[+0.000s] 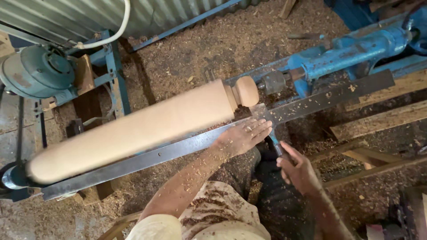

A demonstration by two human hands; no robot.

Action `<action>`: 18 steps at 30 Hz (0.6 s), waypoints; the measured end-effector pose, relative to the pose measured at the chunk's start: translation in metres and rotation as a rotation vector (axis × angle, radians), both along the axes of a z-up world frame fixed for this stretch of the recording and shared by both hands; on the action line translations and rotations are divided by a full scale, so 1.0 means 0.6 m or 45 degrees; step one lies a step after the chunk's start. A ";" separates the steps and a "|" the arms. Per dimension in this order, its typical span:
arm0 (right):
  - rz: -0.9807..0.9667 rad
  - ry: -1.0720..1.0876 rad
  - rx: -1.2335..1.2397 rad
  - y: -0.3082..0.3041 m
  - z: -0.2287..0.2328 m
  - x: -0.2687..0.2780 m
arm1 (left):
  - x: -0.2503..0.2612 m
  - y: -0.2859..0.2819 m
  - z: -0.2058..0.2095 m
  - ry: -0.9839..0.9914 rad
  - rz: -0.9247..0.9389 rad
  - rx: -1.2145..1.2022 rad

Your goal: The person uses a chisel to shape a rotating wooden piece mounted on a lathe, progressively refining the end into a rounded form. The person then uses sandpaper to smooth the shaped surface while the lathe continues to spin.

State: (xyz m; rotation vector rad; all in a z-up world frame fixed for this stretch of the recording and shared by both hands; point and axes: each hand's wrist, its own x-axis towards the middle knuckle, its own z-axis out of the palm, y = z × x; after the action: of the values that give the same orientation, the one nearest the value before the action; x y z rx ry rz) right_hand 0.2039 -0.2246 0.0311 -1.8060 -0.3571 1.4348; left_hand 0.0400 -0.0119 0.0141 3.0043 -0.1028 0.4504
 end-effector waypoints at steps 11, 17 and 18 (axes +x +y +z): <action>-0.182 -0.007 0.046 0.013 -0.017 -0.103 | -0.020 0.002 -0.039 -0.232 0.066 -0.056; -0.251 0.028 0.147 0.018 -0.008 -0.128 | -0.025 -0.001 -0.048 -0.200 0.065 -0.113; -0.274 0.023 0.138 0.021 -0.005 -0.122 | -0.023 0.000 -0.044 -0.169 0.071 -0.093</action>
State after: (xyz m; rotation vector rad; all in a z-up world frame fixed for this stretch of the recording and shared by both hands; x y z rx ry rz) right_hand 0.1308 -0.2117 0.0282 -1.6880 -0.2191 1.2576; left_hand 0.0262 -0.0117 -0.0125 2.9101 -0.0123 0.6444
